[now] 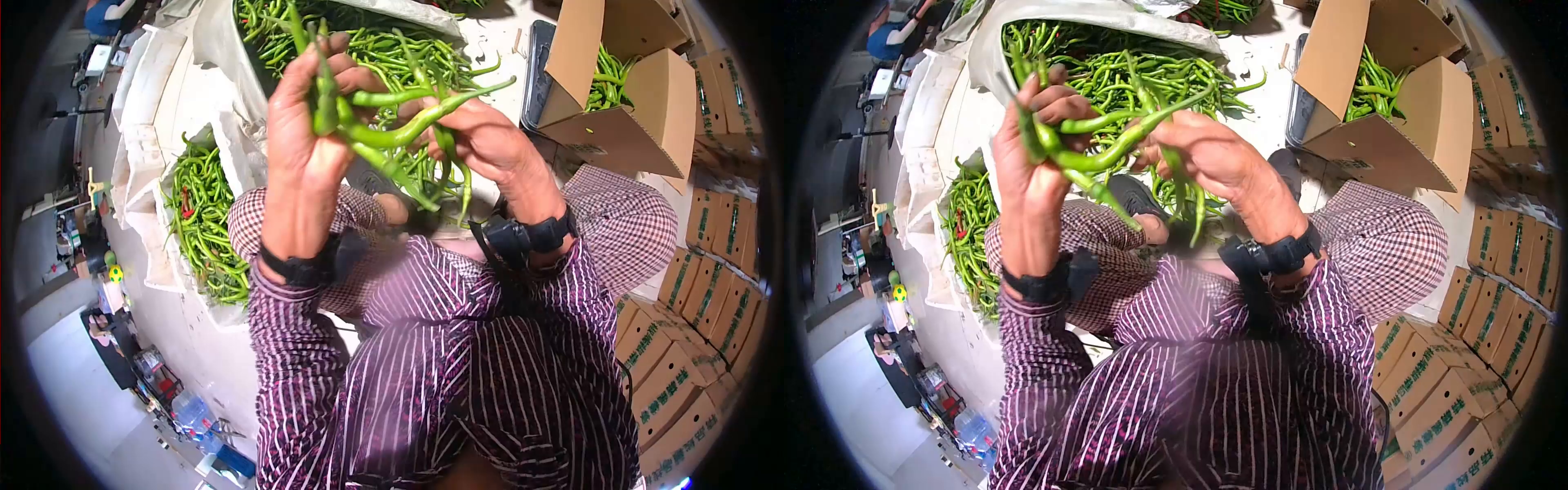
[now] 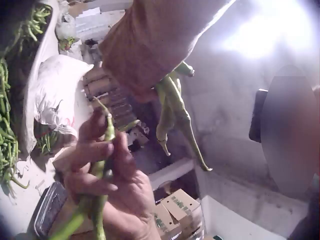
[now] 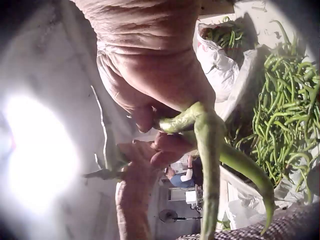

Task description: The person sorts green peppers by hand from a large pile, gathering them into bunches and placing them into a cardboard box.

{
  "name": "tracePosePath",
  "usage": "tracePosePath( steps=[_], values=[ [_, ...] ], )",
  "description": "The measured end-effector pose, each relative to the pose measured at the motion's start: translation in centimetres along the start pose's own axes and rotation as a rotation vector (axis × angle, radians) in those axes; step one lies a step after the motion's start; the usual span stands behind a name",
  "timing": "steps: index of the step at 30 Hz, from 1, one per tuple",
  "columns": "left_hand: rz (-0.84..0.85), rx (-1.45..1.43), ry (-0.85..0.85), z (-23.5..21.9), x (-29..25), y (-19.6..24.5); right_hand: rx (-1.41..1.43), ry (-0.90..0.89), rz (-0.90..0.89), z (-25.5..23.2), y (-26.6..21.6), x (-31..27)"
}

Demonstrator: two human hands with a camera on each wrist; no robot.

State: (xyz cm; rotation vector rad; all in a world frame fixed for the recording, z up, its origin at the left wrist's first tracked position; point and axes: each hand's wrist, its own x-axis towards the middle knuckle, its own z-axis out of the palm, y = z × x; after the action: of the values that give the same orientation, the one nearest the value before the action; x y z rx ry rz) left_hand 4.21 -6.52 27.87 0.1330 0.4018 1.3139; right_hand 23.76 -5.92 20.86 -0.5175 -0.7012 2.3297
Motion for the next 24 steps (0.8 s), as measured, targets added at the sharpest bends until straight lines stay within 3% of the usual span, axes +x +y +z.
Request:
tracePosePath(
  steps=[4, 6, 10, 13, 15, 17, 19, 21, 23, 24],
  values=[
    [-0.037, -0.106, -0.006, -3.2, 0.8, -1.6, 0.055, 0.096, 0.011, -0.5, 1.0, -0.7],
    [-0.067, -0.112, -0.006, -4.3, 0.6, -2.3, 0.189, 0.022, 0.004, -1.8, 1.1, -1.1],
    [-0.111, -0.086, -0.020, -4.8, 0.6, -3.6, 0.195, 0.030, -0.003, -3.0, 0.7, -1.6],
    [-0.148, -0.087, -0.057, -4.6, 1.0, -4.0, 0.175, -0.098, 0.005, -2.0, 0.1, -2.3],
    [-0.094, 0.048, -0.069, -4.6, 1.0, -4.4, -0.189, 0.064, -0.010, -0.1, -0.8, -3.1],
    [-0.081, 0.066, -0.059, -4.4, 0.8, -4.5, -0.233, 0.065, 0.025, -1.5, -0.9, -2.8],
    [-0.074, 0.112, -0.085, -4.9, 1.2, -4.4, -0.791, 0.317, 0.031, -1.9, -1.9, -2.8],
    [-0.061, 0.157, -0.111, -5.7, 1.3, -4.3, -0.910, 0.607, -0.130, -3.9, -2.3, -2.9],
    [-0.055, 0.207, -0.117, -6.4, 1.7, -4.5, -0.880, 0.623, -0.098, -2.5, -4.2, -4.0],
    [-0.031, 0.216, -0.037, -6.0, 1.5, -4.9, -0.888, 0.555, -0.127, -1.5, -4.1, -4.1]
  ],
)
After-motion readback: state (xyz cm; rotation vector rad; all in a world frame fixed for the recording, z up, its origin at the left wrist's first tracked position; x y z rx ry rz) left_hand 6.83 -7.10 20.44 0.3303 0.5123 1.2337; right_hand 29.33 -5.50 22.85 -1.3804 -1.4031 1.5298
